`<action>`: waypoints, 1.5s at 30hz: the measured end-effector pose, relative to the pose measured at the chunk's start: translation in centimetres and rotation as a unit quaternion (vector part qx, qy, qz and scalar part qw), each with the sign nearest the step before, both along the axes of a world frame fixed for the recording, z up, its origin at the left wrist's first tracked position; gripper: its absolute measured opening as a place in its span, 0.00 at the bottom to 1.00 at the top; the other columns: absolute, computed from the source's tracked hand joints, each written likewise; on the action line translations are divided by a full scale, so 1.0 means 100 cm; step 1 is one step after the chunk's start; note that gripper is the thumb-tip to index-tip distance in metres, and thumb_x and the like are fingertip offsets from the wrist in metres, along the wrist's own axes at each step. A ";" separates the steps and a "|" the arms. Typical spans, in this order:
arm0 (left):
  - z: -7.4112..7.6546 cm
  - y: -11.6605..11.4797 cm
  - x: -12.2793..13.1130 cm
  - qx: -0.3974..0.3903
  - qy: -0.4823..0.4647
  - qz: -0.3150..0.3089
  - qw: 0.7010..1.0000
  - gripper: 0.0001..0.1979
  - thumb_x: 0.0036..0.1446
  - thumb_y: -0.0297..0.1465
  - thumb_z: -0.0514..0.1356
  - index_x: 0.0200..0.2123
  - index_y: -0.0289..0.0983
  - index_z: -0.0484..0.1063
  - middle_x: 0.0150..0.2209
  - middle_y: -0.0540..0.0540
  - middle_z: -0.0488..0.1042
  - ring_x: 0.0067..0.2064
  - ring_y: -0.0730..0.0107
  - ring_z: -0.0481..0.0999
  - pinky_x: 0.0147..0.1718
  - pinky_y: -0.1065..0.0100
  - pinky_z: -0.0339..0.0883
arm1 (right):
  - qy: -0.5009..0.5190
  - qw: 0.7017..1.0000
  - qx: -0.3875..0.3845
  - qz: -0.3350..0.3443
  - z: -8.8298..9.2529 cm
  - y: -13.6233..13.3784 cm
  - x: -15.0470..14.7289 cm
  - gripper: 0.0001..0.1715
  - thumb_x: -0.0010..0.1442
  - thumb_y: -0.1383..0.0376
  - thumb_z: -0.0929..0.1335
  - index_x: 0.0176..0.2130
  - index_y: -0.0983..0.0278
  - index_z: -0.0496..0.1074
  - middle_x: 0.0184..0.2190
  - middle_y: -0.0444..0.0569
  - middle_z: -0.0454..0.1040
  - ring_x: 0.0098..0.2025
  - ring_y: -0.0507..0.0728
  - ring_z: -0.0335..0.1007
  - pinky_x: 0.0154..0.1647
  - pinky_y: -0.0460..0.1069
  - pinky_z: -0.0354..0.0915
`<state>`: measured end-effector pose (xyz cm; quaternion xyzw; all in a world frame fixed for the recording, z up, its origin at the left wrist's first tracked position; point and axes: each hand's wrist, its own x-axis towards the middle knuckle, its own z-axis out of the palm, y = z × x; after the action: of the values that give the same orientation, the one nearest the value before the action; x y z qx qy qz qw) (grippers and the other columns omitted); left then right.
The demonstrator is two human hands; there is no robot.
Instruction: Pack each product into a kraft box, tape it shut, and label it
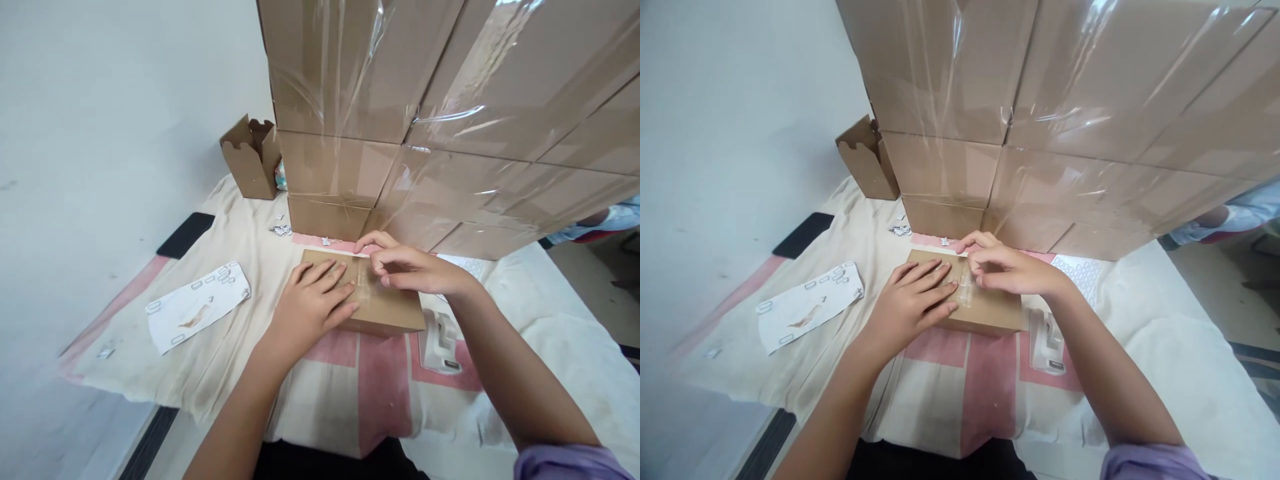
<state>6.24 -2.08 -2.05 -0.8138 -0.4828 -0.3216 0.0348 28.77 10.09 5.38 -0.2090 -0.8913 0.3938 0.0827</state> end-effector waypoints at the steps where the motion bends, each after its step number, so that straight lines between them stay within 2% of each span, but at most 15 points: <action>1: 0.000 0.000 0.000 -0.004 -0.003 -0.003 1.000 0.14 0.70 0.41 0.60 0.50 0.43 0.82 0.60 0.42 0.79 0.62 0.51 0.76 0.58 0.50 0.65 | -0.001 1.000 0.012 0.001 -0.001 -0.001 -0.003 0.10 0.63 0.65 0.68 0.29 0.61 0.66 0.57 0.52 0.70 0.64 0.64 0.62 0.65 0.66 0.61; 4: 0.001 0.000 -0.001 -0.014 -0.008 -0.002 1.000 0.14 0.69 0.43 0.61 0.49 0.44 0.82 0.62 0.42 0.77 0.63 0.50 0.75 0.59 0.50 0.64 | -0.008 0.998 0.059 -0.009 -0.006 -0.004 -0.011 0.10 0.63 0.64 0.68 0.29 0.60 0.68 0.57 0.51 0.72 0.64 0.66 0.60 0.69 0.70 0.54; 6: 0.000 0.000 -0.001 -0.014 -0.007 0.003 1.000 0.15 0.69 0.44 0.61 0.48 0.44 0.82 0.63 0.43 0.76 0.63 0.51 0.75 0.58 0.50 0.64 | -0.007 0.998 0.056 -0.011 -0.010 -0.003 -0.012 0.11 0.65 0.63 0.67 0.29 0.60 0.68 0.57 0.50 0.72 0.64 0.65 0.60 0.70 0.70 0.52; 11: -0.002 0.000 -0.001 0.001 -0.007 0.008 1.000 0.15 0.69 0.44 0.61 0.47 0.43 0.82 0.63 0.43 0.76 0.62 0.50 0.76 0.57 0.51 0.65 | 0.043 0.998 -0.047 0.007 -0.011 0.006 -0.003 0.14 0.66 0.60 0.66 0.29 0.61 0.67 0.58 0.50 0.71 0.63 0.64 0.62 0.67 0.66 0.57; 13: -0.003 0.000 -0.001 0.004 -0.005 0.011 1.000 0.15 0.69 0.44 0.61 0.47 0.43 0.82 0.63 0.43 0.76 0.62 0.50 0.76 0.57 0.51 0.65 | 0.051 0.996 -0.064 0.017 -0.009 0.008 -0.003 0.13 0.64 0.61 0.67 0.28 0.61 0.66 0.57 0.51 0.71 0.63 0.64 0.63 0.66 0.65 0.59; 17: -0.003 0.000 -0.001 0.003 -0.005 0.014 1.000 0.15 0.69 0.44 0.60 0.48 0.43 0.82 0.61 0.43 0.78 0.62 0.51 0.76 0.58 0.51 0.65 | -0.015 0.999 0.011 0.039 -0.008 0.002 -0.012 0.09 0.58 0.68 0.70 0.30 0.61 0.65 0.55 0.52 0.69 0.66 0.64 0.60 0.68 0.65 0.56; 20: -0.003 -0.001 -0.001 -0.002 -0.009 0.020 1.000 0.15 0.69 0.45 0.60 0.47 0.43 0.82 0.61 0.43 0.78 0.62 0.52 0.75 0.59 0.51 0.65 | -0.031 0.999 0.027 0.032 -0.010 -0.003 -0.017 0.10 0.59 0.69 0.70 0.30 0.61 0.63 0.57 0.53 0.66 0.67 0.63 0.58 0.69 0.64 0.55; 30: 0.001 -0.002 0.000 0.003 -0.005 0.028 1.000 0.15 0.70 0.44 0.59 0.46 0.43 0.83 0.60 0.45 0.79 0.62 0.54 0.77 0.58 0.52 0.67 | -0.015 1.000 -0.024 0.013 -0.014 -0.001 -0.016 0.14 0.60 0.67 0.70 0.30 0.60 0.60 0.57 0.52 0.63 0.61 0.61 0.63 0.62 0.57 0.61; 41: 0.000 -0.002 -0.001 -0.014 -0.014 0.024 1.000 0.13 0.69 0.43 0.61 0.46 0.45 0.83 0.59 0.47 0.80 0.62 0.54 0.76 0.58 0.52 0.66 | -0.046 0.999 -0.011 -0.022 -0.015 -0.002 -0.015 0.15 0.57 0.62 0.73 0.31 0.60 0.62 0.59 0.51 0.62 0.57 0.62 0.65 0.54 0.56 0.65; 45: 0.000 -0.001 -0.003 -0.014 -0.023 0.009 1.000 0.13 0.69 0.42 0.61 0.46 0.45 0.83 0.58 0.49 0.81 0.62 0.55 0.77 0.57 0.53 0.67 | -0.089 0.994 -0.002 -0.062 -0.012 -0.004 -0.012 0.21 0.58 0.56 0.73 0.29 0.60 0.59 0.53 0.50 0.65 0.47 0.59 0.67 0.47 0.54 0.63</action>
<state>5.91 -2.14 -2.04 -0.8021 -0.4952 -0.3334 0.0151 27.61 9.64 4.15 -0.2983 -0.8798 0.3691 0.0266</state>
